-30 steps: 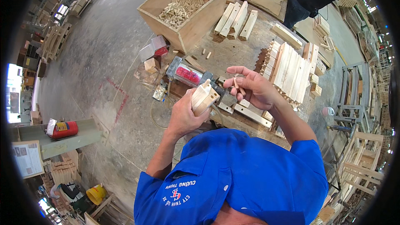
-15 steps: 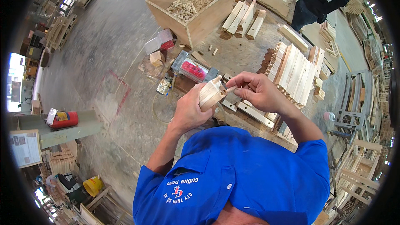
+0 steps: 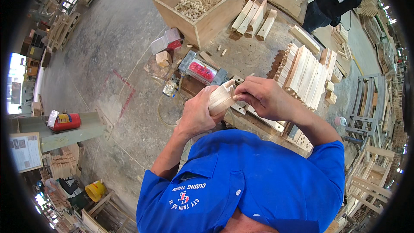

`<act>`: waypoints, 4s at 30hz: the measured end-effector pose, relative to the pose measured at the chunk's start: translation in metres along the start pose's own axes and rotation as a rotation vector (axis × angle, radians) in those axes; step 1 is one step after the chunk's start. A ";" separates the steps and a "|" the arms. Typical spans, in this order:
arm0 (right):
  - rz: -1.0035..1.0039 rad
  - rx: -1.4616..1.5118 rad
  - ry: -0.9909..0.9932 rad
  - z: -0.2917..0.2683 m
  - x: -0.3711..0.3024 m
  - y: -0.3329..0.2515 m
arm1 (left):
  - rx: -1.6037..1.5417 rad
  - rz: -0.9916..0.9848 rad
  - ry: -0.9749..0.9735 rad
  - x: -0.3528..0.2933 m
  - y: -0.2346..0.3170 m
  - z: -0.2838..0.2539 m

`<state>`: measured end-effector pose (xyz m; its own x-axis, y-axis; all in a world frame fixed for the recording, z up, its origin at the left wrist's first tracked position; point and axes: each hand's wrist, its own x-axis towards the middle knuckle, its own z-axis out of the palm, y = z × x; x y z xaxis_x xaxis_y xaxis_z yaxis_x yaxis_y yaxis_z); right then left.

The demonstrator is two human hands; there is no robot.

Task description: The person repeatedly picks up small wooden dowels and inserts them into pre-drilled holes on rectangular wooden pieces. They then place the assembled pieces onto a nearby stack. The process is repeated continuously throughout the clip.

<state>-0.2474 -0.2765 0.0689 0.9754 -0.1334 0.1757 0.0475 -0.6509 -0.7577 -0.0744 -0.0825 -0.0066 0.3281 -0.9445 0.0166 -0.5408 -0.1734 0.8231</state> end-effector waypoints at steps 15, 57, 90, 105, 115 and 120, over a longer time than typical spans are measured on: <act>0.490 0.695 0.158 0.004 -0.017 0.022 | -0.199 -0.076 -0.008 0.006 0.003 -0.001; 0.856 1.154 0.171 0.032 -0.052 0.097 | -0.338 -0.125 -0.099 0.001 0.003 -0.001; 0.507 0.765 0.031 -0.012 0.004 0.024 | -0.306 -0.138 -0.140 0.008 0.009 -0.003; 0.015 0.034 0.008 -0.011 0.019 0.034 | -0.258 -0.089 -0.185 0.012 0.008 -0.005; 0.007 0.010 0.023 -0.012 0.016 0.034 | -0.275 -0.060 -0.181 0.014 0.006 -0.002; 0.581 0.491 0.073 -0.011 0.008 0.045 | -0.308 -0.028 -0.148 0.018 0.000 -0.007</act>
<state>-0.2400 -0.3144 0.0432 0.8571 -0.4131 -0.3079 -0.3617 -0.0569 -0.9306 -0.0629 -0.0975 -0.0026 0.2115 -0.9747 -0.0728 -0.2664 -0.1292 0.9552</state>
